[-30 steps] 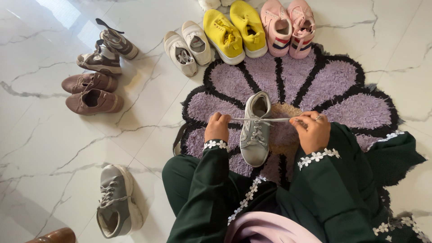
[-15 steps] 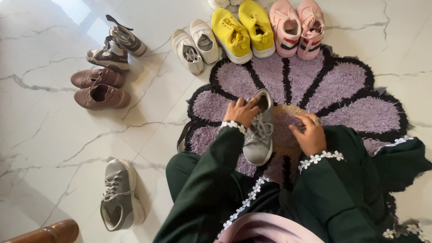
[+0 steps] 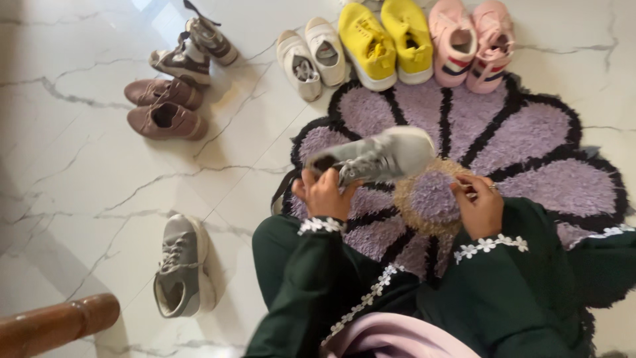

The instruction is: The person sits on a rug and re-laces a pair of grey sneakers by threading the laces through the eyelets and tying them. They then pick up a pair of pink sneakers and begin threading the laces through the eyelets.

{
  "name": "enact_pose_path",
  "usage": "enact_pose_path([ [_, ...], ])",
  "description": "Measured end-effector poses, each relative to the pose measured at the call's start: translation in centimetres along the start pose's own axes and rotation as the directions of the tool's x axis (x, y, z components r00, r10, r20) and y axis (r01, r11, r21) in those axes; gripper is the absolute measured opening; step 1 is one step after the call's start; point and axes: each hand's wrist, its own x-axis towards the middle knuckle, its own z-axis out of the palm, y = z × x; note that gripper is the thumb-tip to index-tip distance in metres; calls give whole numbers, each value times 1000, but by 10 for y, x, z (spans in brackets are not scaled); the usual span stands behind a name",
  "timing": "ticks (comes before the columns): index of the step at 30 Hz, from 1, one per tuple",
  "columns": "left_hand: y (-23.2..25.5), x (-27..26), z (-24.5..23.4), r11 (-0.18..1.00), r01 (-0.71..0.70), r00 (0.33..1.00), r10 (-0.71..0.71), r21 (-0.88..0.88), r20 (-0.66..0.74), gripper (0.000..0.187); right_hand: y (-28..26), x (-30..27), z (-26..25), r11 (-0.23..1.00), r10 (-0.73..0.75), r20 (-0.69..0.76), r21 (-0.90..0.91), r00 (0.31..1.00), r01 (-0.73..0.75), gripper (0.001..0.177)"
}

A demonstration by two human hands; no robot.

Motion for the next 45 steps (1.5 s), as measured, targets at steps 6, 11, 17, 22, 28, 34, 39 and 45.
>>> enact_pose_path([
  [6, -10, -33, 62, 918, -40, 933, 176, 394, -314, 43, -3, -3, 3, 1000, 0, 74, -9, 997, 0, 22],
  [11, -45, -2, 54, 942, -131, 991, 112, 310, 79, 13, -10, 0, 2, 999, -22, 88, -41, 996, 26, 21],
  [17, -85, 2, -19, 985, 89, 974, -117, -145, -192, 30, -27, -3, -2, 1000, -17, 88, -22, 996, 19, 17],
  [22, -143, -21, -76, 994, 105, 893, -103, -20, -438, 28, -40, -9, 20, 999, -40, 172, -19, 984, 44, 16],
  [28, -218, -46, -87, 963, 200, 905, -110, 182, -410, 28, -72, -21, 80, 976, -208, 378, 25, 902, 214, 18],
  [34, -251, -75, -68, 887, 271, 961, -232, 374, -147, 27, -136, -37, 133, 947, -316, 462, 204, 828, 248, 16],
  [39, -244, -111, -83, 825, 336, 942, -299, 455, -154, 22, -210, -56, 177, 838, -542, 453, 357, 708, 413, 19],
  [45, -210, -184, -121, 783, 432, 901, -347, 448, -262, 25, -270, -136, 213, 701, -696, 544, 377, 468, 605, 42],
])
